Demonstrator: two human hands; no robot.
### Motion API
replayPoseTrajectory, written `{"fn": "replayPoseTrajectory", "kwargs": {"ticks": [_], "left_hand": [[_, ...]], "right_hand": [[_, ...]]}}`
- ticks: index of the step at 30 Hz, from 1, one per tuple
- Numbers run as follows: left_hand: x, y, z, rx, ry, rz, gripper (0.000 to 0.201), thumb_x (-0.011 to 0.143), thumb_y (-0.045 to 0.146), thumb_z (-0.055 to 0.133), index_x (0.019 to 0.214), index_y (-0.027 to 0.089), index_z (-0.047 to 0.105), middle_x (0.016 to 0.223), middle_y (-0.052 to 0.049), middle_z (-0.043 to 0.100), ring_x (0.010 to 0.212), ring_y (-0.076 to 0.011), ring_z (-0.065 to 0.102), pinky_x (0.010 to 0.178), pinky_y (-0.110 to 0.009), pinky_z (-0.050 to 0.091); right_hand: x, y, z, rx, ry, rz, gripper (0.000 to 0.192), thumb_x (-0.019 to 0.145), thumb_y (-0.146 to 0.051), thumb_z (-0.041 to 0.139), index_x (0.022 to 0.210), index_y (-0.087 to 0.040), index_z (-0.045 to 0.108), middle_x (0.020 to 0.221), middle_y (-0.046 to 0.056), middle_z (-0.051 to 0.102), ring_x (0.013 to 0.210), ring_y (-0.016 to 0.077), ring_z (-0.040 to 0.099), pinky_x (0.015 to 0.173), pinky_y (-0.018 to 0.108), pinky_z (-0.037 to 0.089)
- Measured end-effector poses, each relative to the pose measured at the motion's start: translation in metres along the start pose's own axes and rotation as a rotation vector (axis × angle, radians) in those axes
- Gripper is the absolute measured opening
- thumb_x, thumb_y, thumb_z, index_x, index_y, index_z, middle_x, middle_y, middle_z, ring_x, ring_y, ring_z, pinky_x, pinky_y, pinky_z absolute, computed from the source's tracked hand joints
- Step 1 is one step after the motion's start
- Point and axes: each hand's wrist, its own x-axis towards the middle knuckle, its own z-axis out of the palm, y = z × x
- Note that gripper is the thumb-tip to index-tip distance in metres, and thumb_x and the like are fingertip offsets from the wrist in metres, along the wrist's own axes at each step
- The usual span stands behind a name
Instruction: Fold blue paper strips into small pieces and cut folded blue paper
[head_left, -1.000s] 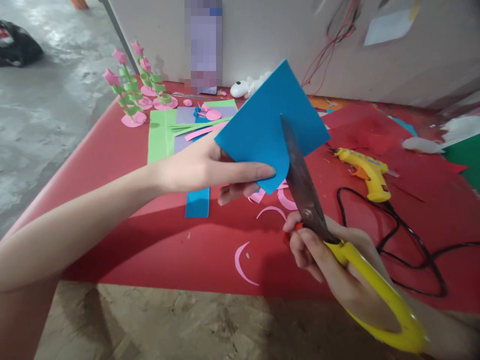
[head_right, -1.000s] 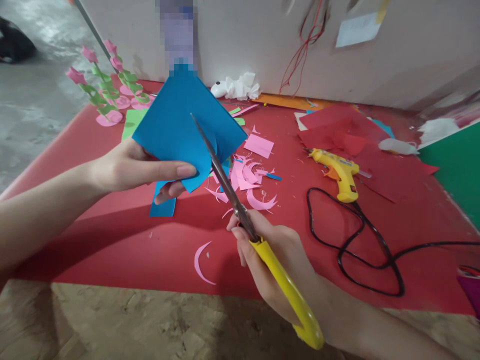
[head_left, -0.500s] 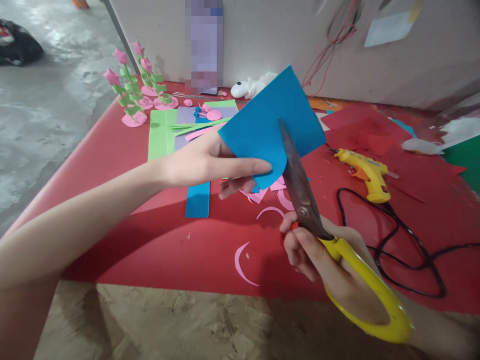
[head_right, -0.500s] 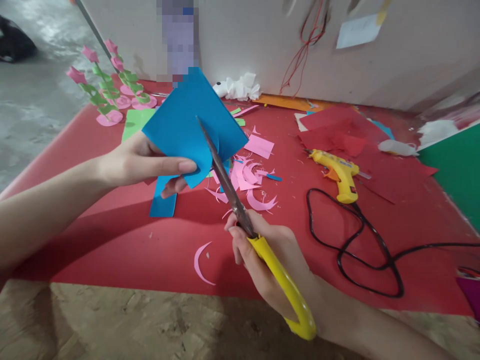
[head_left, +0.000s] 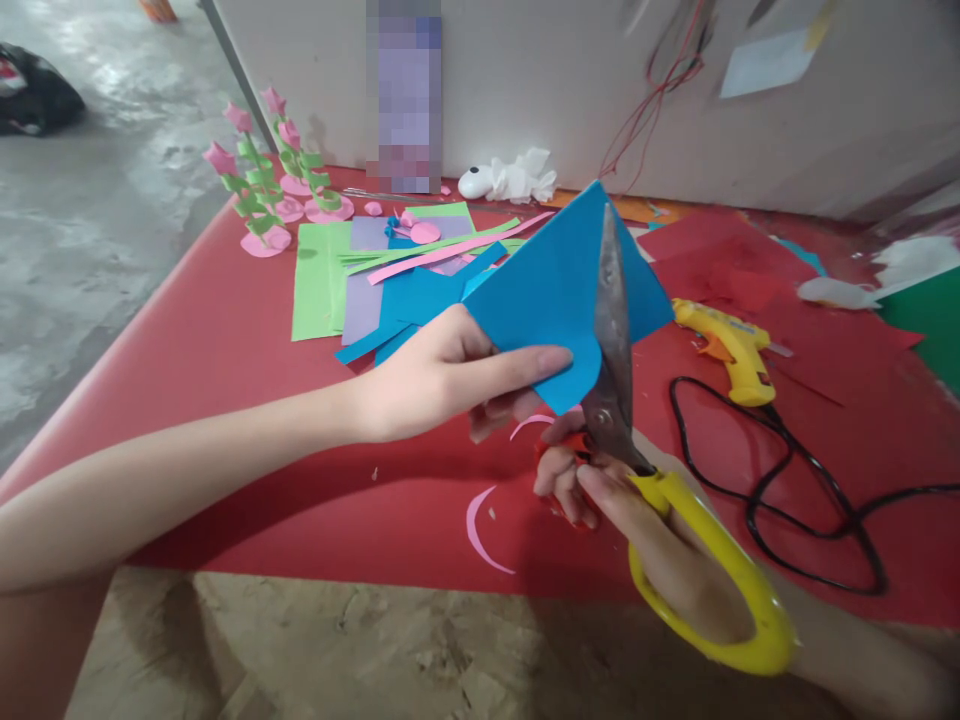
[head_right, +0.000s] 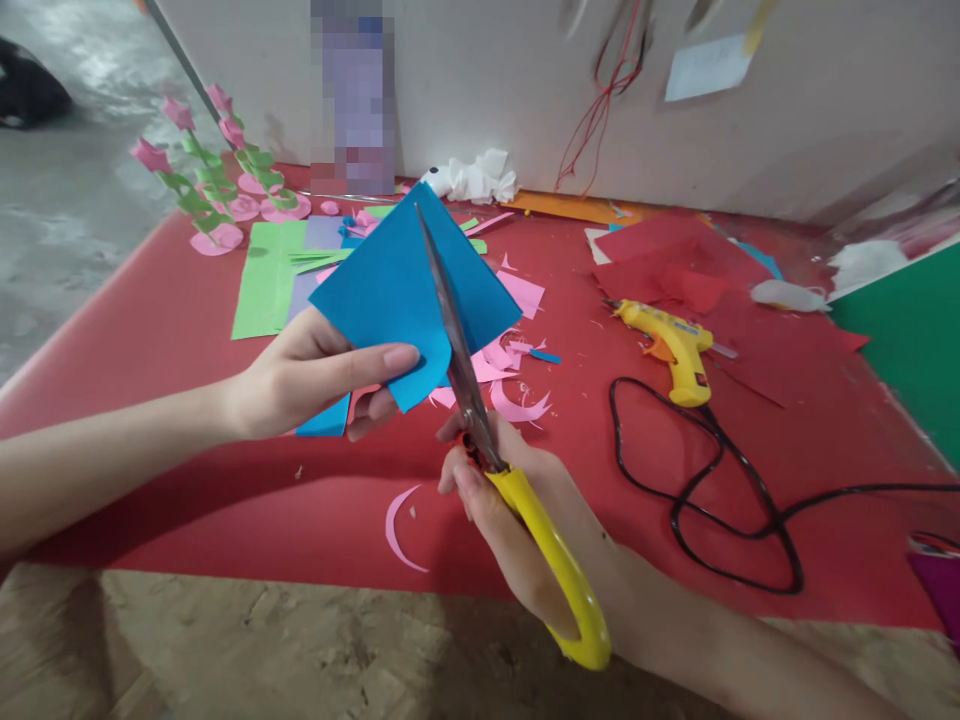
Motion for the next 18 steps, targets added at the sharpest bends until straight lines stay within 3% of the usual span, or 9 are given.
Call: {"fn": "replayPoseTrajectory", "kwargs": {"ticks": [6,10,15,18], "left_hand": [[0.001,0.003,-0.002,-0.054,-0.115,0.003,0.039,0.086,0.029,0.053,0.050,0.014,0.047,0.046,0.004,0.047,0.039,-0.0017,0.045,0.036,-0.012,0.037],[0.002,0.002,-0.001,-0.047,-0.108,-0.014,0.037,0.086,0.029,0.052,0.052,0.014,0.050,0.047,0.004,0.049,0.039,-0.0019,0.045,0.036,-0.011,0.039],[0.002,0.001,-0.002,0.012,-0.054,-0.006,0.042,0.086,0.034,0.053,0.050,0.013,0.055,0.042,0.002,0.051,0.038,-0.0035,0.048,0.037,-0.013,0.041],[0.002,0.002,-0.003,0.044,-0.047,0.011,0.044,0.087,0.033,0.051,0.047,0.013,0.055,0.040,0.002,0.052,0.038,-0.0037,0.048,0.038,-0.013,0.040]], "right_hand": [[-0.001,-0.005,0.004,0.062,0.008,0.010,0.024,0.092,-0.040,0.037,0.092,-0.022,0.052,0.069,0.000,0.056,0.052,0.0097,0.047,0.048,0.024,0.041],[0.000,-0.014,0.003,0.081,0.036,0.030,0.026,0.093,-0.043,0.035,0.096,-0.022,0.050,0.061,-0.003,0.050,0.046,0.0091,0.044,0.042,0.024,0.036],[0.000,-0.018,-0.001,-0.044,0.046,-0.055,0.031,0.094,-0.038,0.035,0.073,-0.020,0.048,0.060,-0.003,0.049,0.045,0.0058,0.043,0.044,0.022,0.036],[0.000,-0.017,-0.003,-0.050,0.065,-0.095,0.030,0.094,-0.036,0.037,0.071,-0.020,0.048,0.059,-0.004,0.050,0.048,0.0057,0.046,0.046,0.021,0.038]]}}
